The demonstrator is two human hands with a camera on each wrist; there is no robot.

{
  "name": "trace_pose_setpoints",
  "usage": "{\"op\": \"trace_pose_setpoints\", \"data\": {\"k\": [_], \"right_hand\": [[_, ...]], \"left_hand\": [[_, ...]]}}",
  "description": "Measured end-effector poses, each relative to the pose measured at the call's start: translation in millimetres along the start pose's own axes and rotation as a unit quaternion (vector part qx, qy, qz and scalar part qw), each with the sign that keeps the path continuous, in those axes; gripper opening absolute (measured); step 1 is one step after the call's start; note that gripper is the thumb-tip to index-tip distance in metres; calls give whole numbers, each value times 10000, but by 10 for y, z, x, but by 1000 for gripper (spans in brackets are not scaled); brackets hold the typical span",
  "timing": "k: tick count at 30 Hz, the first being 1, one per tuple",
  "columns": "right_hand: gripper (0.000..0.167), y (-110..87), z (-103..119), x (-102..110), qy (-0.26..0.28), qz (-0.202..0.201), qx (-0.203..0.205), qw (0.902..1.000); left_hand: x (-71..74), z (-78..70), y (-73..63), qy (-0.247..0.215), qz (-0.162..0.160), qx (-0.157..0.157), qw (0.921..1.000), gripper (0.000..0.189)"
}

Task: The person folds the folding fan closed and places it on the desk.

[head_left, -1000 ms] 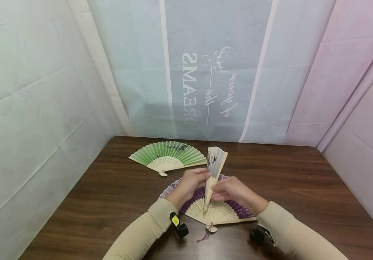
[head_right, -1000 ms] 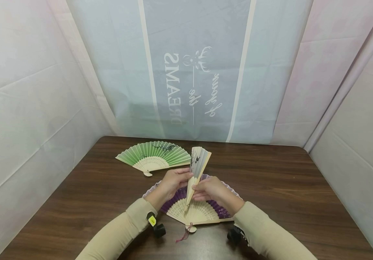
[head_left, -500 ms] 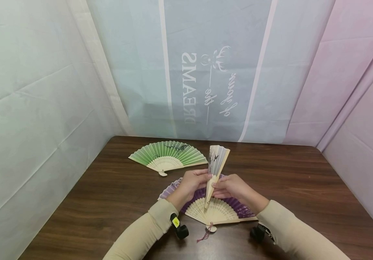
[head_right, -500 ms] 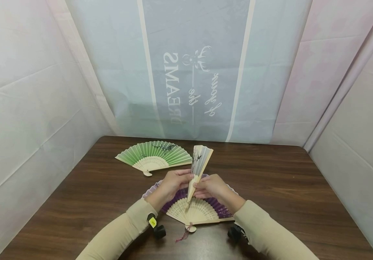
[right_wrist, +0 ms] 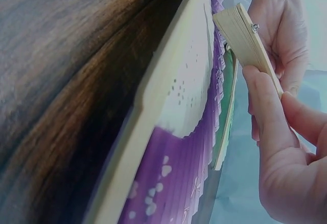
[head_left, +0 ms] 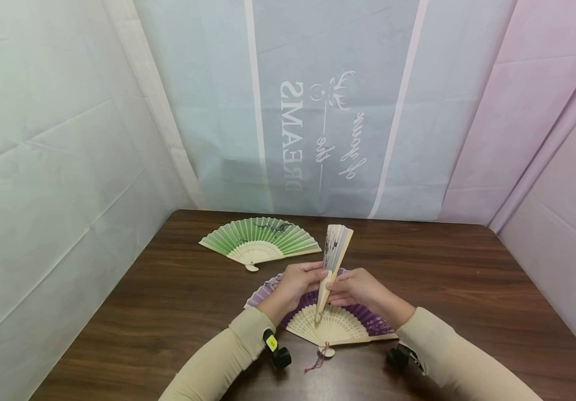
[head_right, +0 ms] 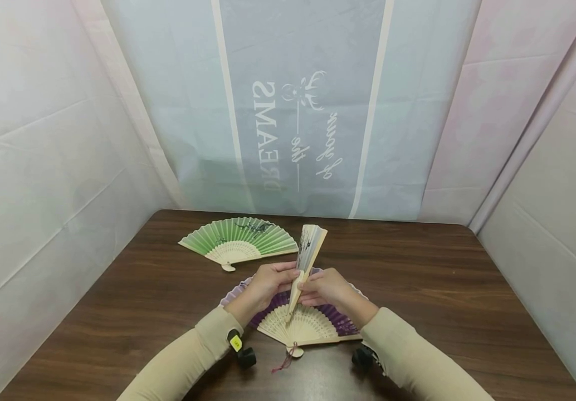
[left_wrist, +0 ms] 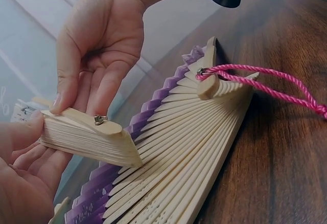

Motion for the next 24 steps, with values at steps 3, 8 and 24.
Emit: {"op": "trace_pose_setpoints", "data": {"k": [3,8,24], "right_hand": [[30,-4,4,1,-18,-8,14,10000],[32,-7,1,6,-77,-35,25,10000],[28,20,19,-10,-821,-168,325,9960]], "left_hand": [[-8,-3,-1,-29,58,-36,10000,37],[-20,-6,-2,-108,158,-69,9998,37],[-35,9,-17,-185,63,-126,9997,36]]}}
Point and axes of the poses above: each hand's wrist, its own y-axis towards the middle knuckle, its own x-axis out of the back of the hand, z = x × y, the point moved 4 cm from there along y, towards the middle knuckle, and after that the axes turned 4 degrees about y, right-handed, at the moved point
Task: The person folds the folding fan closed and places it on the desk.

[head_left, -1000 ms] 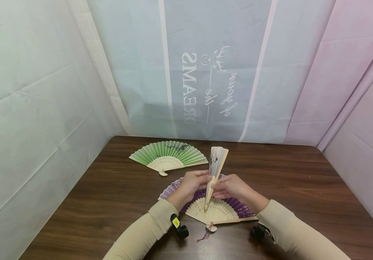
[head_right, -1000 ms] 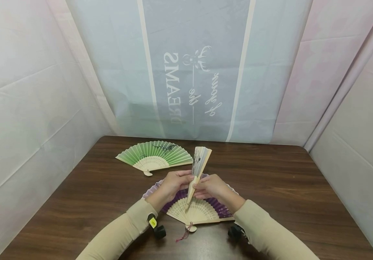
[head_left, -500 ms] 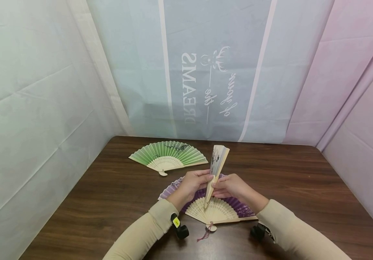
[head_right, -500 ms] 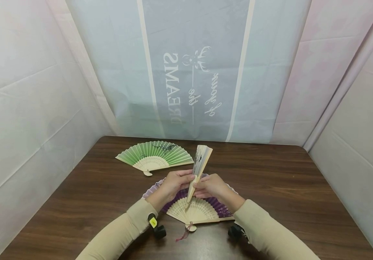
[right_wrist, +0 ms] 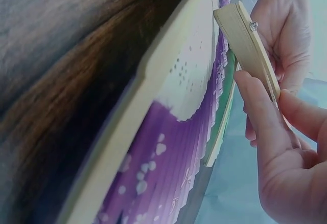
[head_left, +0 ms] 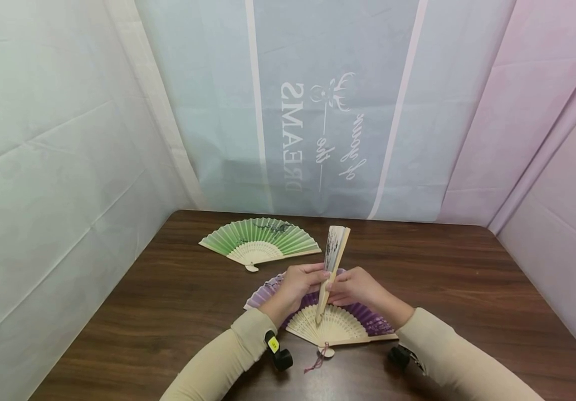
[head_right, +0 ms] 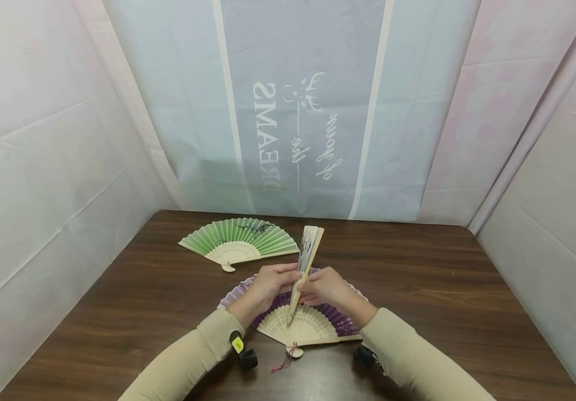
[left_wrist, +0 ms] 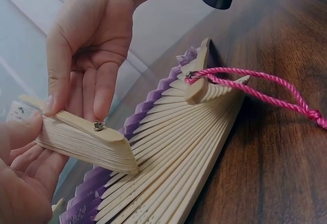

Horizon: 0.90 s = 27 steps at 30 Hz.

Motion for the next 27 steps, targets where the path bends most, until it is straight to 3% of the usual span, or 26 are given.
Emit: {"op": "trace_pose_setpoints", "data": {"k": [18,27], "right_hand": [[27,22,35,43,243,-703,188,9970],[27,19,57,82,458,-788,179,9957]], "left_hand": [[-22,-58,53,-20,-311,-70,9995,36],[-43,-117,42,25,-404,-138,9991,35]]}}
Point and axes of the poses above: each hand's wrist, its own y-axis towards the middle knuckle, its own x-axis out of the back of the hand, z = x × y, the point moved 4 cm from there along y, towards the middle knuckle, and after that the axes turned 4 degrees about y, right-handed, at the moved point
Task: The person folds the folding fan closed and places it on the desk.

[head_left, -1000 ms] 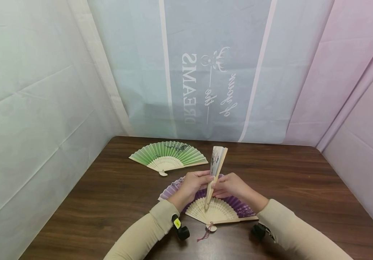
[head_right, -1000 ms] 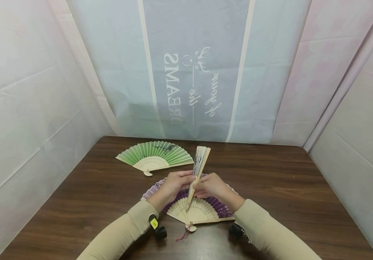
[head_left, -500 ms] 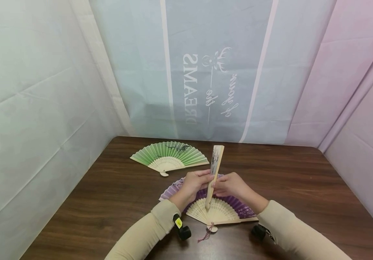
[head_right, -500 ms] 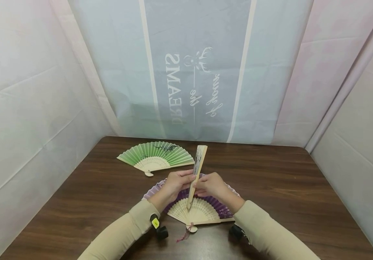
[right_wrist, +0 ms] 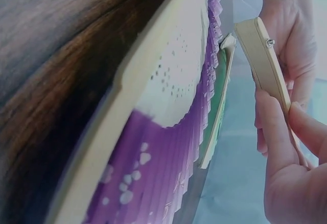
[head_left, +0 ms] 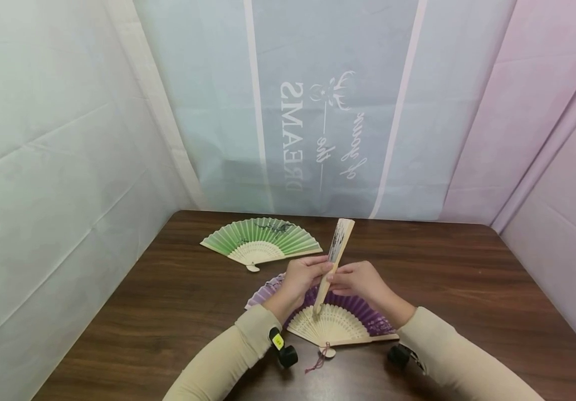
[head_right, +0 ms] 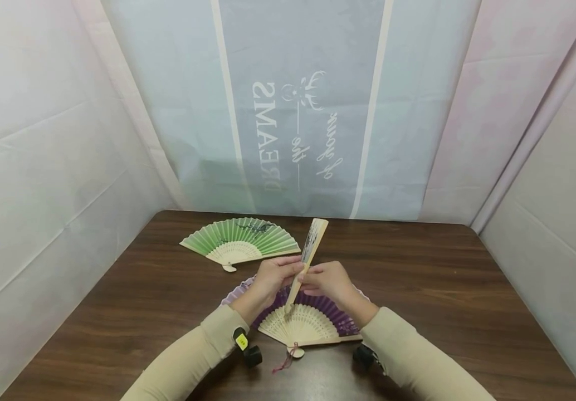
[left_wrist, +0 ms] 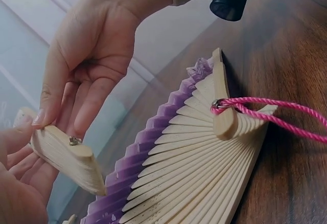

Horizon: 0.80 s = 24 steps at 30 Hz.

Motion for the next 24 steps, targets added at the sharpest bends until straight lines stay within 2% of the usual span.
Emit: {"op": "trace_pose_setpoints", "data": {"k": [5,12,24], "right_hand": [[31,-1,-11,45,324,-6,-46,9995],[34,16,9,156,808,-22,-87,9967],[37,23,-9,199,896,123,-170,9958]], "left_hand": [[18,-19,-27,54,-55,54,10000,32],[23,-18,-44,284,146,121,9994,29],[43,18,-56,320,225,115,9992,28]]}}
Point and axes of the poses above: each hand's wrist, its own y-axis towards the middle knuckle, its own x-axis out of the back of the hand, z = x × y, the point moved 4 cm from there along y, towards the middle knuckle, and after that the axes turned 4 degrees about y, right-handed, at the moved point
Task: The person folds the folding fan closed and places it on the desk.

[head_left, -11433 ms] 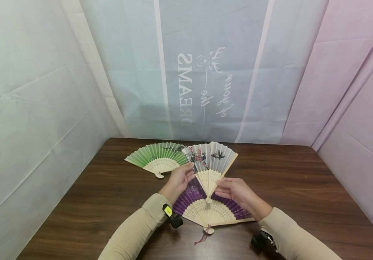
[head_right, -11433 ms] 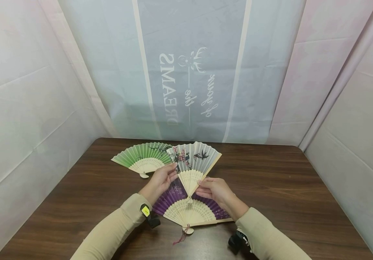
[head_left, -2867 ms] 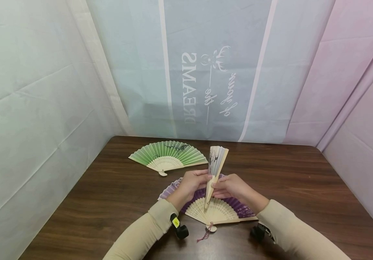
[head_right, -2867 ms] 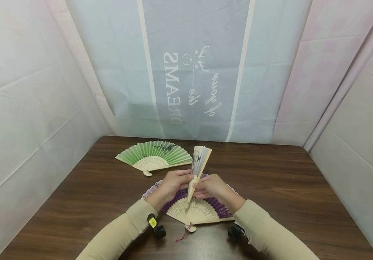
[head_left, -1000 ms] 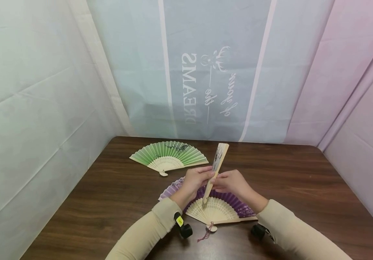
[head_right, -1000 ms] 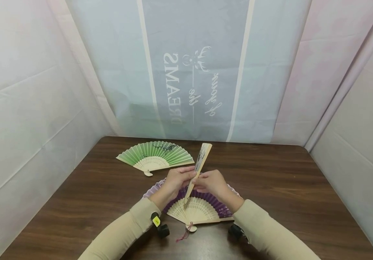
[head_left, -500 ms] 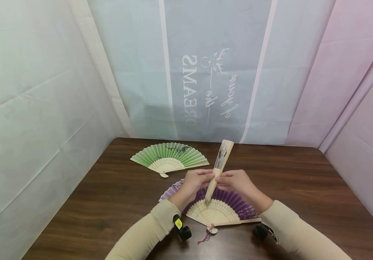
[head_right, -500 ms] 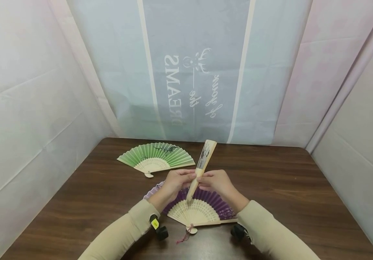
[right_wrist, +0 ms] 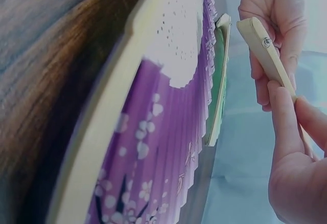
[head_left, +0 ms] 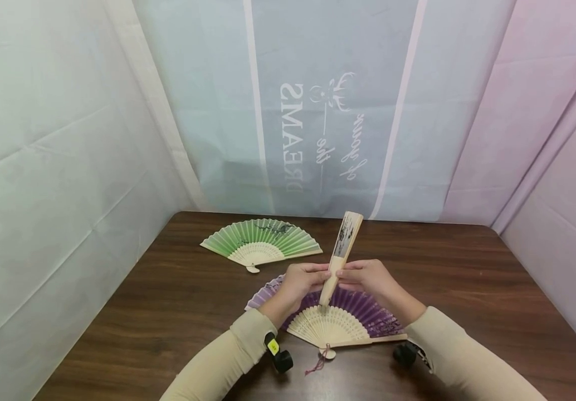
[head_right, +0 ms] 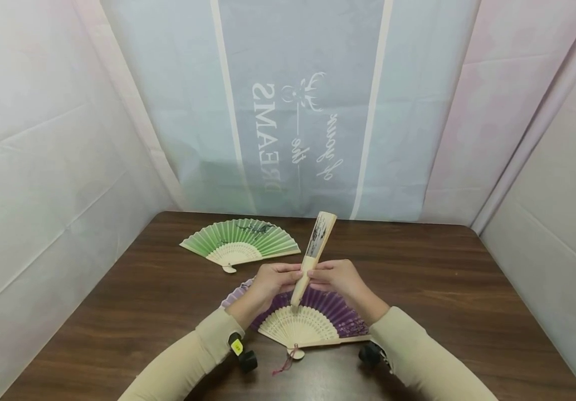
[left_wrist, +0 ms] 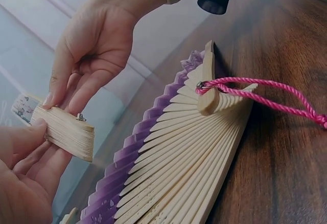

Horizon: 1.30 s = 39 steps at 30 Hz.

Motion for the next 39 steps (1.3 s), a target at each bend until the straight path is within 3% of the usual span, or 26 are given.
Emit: {"op": "trace_pose_setpoints", "data": {"k": [12,19,25,29,34,39], "right_hand": [[41,68,-9,169,244,52,187,9995],[45,78,70,299,-147,-34,321,9994],[50,83,104,427,-43,-190,267,9995],[50,73,110,544,-56,-549,293,9980],[47,54,106,657,-625,-1122,385,9910],[42,24,44,698,-1132,-1361,388,9835]], "left_hand": [[-18,31,52,97,23,17,9999,24],[-150,-20,139,101,-44,36,9999,22],[-326,-50,217,207,-333,111,9992,18],[-484,-41,302,210,-513,185,9983,15],[-678,-36,402,0,-793,233,9966,13],[-838,-19,513,-180,-1071,291,9937,10]]}}
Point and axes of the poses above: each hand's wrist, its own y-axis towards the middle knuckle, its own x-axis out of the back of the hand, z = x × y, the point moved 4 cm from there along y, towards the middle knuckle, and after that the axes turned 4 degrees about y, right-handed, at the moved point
